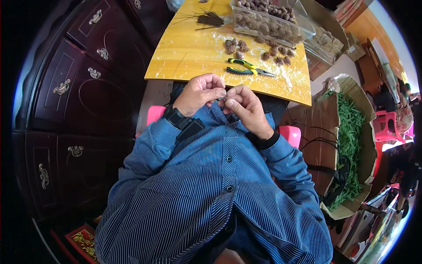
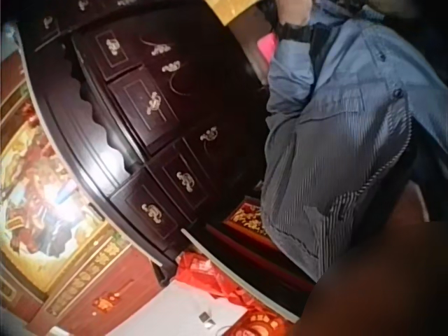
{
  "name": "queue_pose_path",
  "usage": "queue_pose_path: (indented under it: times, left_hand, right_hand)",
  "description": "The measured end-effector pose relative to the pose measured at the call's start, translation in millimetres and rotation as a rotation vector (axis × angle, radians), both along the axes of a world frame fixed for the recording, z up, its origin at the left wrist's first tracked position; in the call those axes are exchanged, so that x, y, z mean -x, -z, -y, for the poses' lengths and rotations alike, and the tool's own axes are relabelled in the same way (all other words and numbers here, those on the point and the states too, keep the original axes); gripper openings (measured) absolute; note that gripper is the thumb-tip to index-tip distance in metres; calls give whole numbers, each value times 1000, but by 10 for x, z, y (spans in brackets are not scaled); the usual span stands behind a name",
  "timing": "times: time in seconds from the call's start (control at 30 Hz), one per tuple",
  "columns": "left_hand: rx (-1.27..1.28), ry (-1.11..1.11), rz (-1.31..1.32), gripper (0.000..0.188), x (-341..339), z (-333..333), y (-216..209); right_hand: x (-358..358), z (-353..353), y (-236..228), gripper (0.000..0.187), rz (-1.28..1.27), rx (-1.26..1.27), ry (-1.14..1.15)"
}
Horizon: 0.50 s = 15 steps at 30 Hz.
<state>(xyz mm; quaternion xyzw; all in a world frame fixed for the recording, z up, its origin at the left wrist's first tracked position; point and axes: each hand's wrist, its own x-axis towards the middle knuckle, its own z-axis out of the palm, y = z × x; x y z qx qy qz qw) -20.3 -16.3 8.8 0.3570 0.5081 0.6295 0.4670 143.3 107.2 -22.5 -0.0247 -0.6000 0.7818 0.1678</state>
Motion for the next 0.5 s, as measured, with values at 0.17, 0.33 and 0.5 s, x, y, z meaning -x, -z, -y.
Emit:
queue_pose_path:
  times: [0.17, 0.33, 0.5]
  left_hand:
    - [51, 50, -108, 12, 16, 10, 20]
    - [46, 38, -102, 14, 10, 35, -24]
    - [-60, -47, -229, 15, -47, 25, -102]
  right_hand:
    - [-10, -15, -24, 14, -20, 7, -4]
    - [-19, 0, -12, 13, -21, -79, 56]
    - [-27, -24, -40, 13, 24, -374, 193]
